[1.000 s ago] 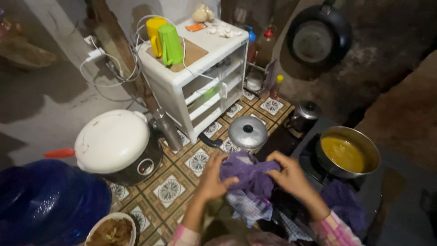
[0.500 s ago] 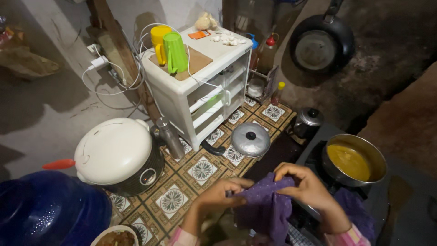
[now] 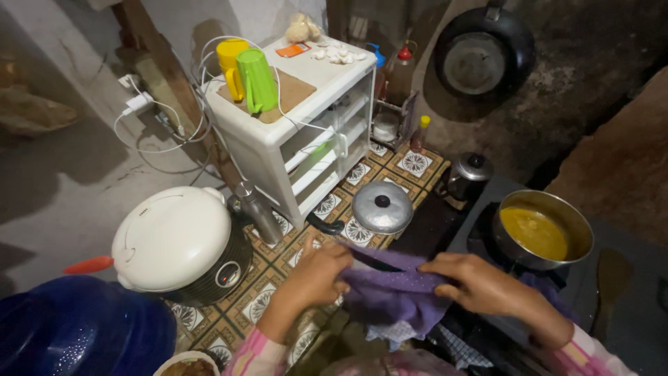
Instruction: The person wipes the stove and rice cooker with a purple cloth, then scoops cooked rice from the rice cooker into a plastic bag and spoons a cooked dish into a green bowl. They carry the bowl and a glass bowl of food to the refrigerator and place the food inside.
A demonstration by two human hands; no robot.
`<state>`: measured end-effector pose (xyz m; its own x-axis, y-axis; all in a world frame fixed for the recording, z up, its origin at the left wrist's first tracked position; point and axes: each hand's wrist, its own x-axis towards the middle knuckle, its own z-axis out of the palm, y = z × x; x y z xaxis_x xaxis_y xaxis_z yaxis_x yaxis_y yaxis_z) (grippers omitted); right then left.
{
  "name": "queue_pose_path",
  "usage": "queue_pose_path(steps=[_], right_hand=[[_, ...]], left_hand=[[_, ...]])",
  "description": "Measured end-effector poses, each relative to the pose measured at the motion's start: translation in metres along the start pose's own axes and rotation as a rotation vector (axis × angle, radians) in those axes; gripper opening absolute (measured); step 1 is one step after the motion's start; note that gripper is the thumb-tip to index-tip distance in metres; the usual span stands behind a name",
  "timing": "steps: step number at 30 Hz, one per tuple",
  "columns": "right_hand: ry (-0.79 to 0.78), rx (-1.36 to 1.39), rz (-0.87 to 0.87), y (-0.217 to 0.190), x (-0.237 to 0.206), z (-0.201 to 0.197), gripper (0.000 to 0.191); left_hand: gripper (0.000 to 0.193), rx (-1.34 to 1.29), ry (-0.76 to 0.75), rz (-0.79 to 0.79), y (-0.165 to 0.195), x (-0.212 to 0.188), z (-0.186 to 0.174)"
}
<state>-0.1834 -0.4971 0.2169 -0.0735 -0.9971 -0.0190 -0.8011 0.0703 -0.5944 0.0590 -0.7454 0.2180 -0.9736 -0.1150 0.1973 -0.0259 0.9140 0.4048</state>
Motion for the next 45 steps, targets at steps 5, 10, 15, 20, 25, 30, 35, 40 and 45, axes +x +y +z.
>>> queue_pose_path(steps=[5, 10, 15, 20, 25, 30, 35, 40, 45], right_hand=[[0.444, -0.428, -0.185, 0.0, 0.003, -0.005, 0.025], [0.709, 0.004, -0.022, 0.011, -0.024, -0.011, 0.03], [0.338, 1.006, -0.113, 0.02, -0.047, -0.017, 0.051], [0.459, 1.813, 0.131, 0.053, -0.016, 0.02, 0.059], [0.102, 1.58, 0.401, 0.087, -0.018, 0.116, 0.06], [0.415, 1.343, 0.486, 0.109, -0.018, 0.124, 0.052], [0.469, 1.07, 0.385, 0.076, -0.019, 0.096, 0.061], [0.635, 0.15, 0.045, 0.035, -0.034, 0.058, 0.02], [0.547, 0.643, 0.194, 0.019, -0.022, 0.027, 0.013]], left_hand=[[0.019, -0.209, 0.204, 0.021, 0.013, 0.002, -0.018], [0.015, -0.241, 0.578, 0.191, 0.007, -0.015, -0.018], [0.039, -1.208, 0.414, -0.172, -0.031, -0.034, 0.012], [0.053, -2.135, 0.432, -0.51, -0.051, -0.015, 0.071], [0.057, -2.073, 0.224, -0.808, -0.035, -0.051, 0.133], [0.087, -1.692, 0.313, -0.889, -0.056, -0.072, 0.15], [0.067, -1.447, 0.253, -0.699, -0.049, -0.069, 0.117], [0.015, -0.809, 0.364, -0.596, -0.007, -0.057, 0.076], [0.012, -1.42, 0.329, -0.579, -0.001, -0.049, 0.047]])
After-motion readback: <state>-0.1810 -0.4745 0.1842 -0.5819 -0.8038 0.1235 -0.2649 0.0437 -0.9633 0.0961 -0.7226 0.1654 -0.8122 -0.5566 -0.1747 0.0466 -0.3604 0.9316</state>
